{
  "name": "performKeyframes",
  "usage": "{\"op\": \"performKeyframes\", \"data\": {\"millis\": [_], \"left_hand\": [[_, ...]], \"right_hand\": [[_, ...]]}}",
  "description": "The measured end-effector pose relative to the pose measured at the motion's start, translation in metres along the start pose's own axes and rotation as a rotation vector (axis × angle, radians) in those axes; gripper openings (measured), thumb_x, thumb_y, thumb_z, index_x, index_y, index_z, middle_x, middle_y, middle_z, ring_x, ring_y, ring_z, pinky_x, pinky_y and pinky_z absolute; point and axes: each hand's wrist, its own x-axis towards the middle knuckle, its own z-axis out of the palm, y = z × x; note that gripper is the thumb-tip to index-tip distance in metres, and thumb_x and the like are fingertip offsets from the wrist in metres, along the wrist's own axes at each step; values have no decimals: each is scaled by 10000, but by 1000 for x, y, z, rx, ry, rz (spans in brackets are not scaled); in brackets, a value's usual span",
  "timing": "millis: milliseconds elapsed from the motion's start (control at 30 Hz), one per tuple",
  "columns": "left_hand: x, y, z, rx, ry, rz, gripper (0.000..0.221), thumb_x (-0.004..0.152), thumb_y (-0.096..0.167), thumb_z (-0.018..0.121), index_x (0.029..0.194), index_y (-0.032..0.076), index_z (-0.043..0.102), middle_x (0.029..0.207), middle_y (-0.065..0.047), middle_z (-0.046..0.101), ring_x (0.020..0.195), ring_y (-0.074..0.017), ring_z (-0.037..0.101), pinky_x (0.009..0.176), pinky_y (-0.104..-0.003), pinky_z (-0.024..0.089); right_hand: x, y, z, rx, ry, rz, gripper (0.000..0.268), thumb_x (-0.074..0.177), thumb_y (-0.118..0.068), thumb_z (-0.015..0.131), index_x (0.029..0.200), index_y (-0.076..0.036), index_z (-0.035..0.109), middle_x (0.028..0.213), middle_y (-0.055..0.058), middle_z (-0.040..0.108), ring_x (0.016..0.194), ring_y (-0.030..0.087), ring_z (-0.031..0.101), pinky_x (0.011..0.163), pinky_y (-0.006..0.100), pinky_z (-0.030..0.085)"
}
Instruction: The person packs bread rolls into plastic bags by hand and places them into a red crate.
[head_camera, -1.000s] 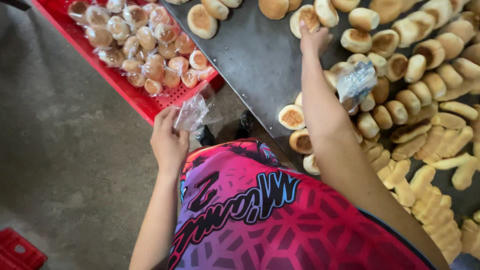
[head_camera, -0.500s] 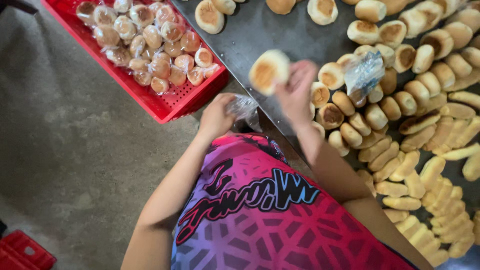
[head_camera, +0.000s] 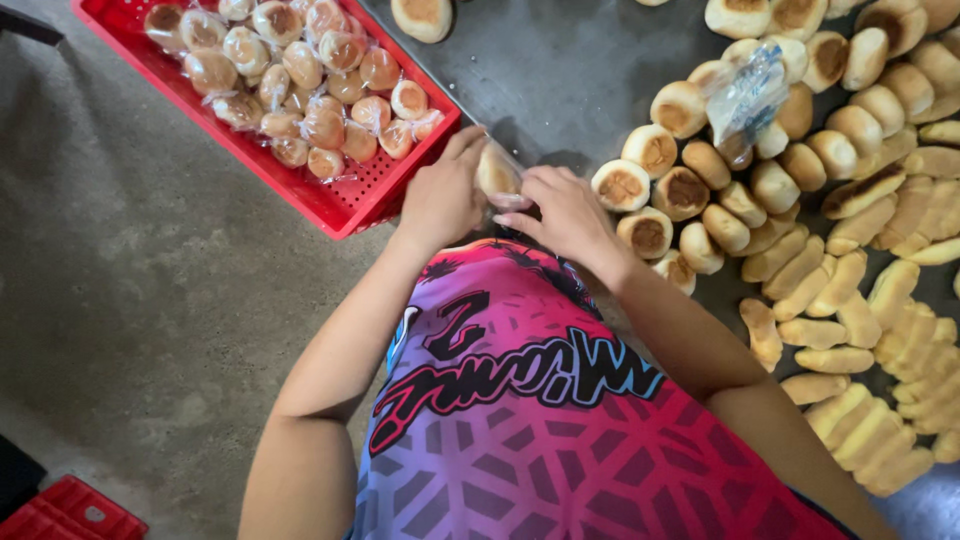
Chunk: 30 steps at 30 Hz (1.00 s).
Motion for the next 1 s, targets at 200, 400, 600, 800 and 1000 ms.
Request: {"op": "performKeyframes", "data": {"millis": [200,400,600,800,1000], "left_hand": [[-17,-39,9,-92,-93,242,352,794,348,897,957,114,691,985,-97,743,964,-320,730,1061,-425,513],[-2,-35,-16,-302,-343,101,300,787,183,742,1074,120,680,843,-99,741,762,-266,762,720,-404,584],[-23,-29,-6,-511,101,52,157,980,189,594,1011,47,653,721,-72,670,665,-199,688,627,-361,520],[-26,-58,11,-878,-310,-132,225,1014,232,577,896,66,673,695,49,560,604,-42,490,537,-213,405],[-30,-45,20,-1713,-82,209,199,951,176,623,909,-3,698,1035,-71,752,707,-95,509,604,-238,343]], "right_hand": [[-8,16,19,622,-165,504,312,979,-132,777,838,-2,529,736,121,545,606,181,466,576,337,415],[51,38,15,873,-366,487,237,943,-68,590,1175,-92,629,891,45,722,788,116,721,680,275,582],[26,18,17,1904,-172,510,172,986,-161,649,1050,-21,725,928,124,757,799,227,752,672,350,591],[10,45,19,1053,-268,526,189,1009,-117,672,1091,36,745,915,84,721,749,141,629,672,274,504],[12,35,35,1681,-292,548,162,979,-67,656,1069,40,738,1002,77,711,867,135,677,779,267,545]]}}
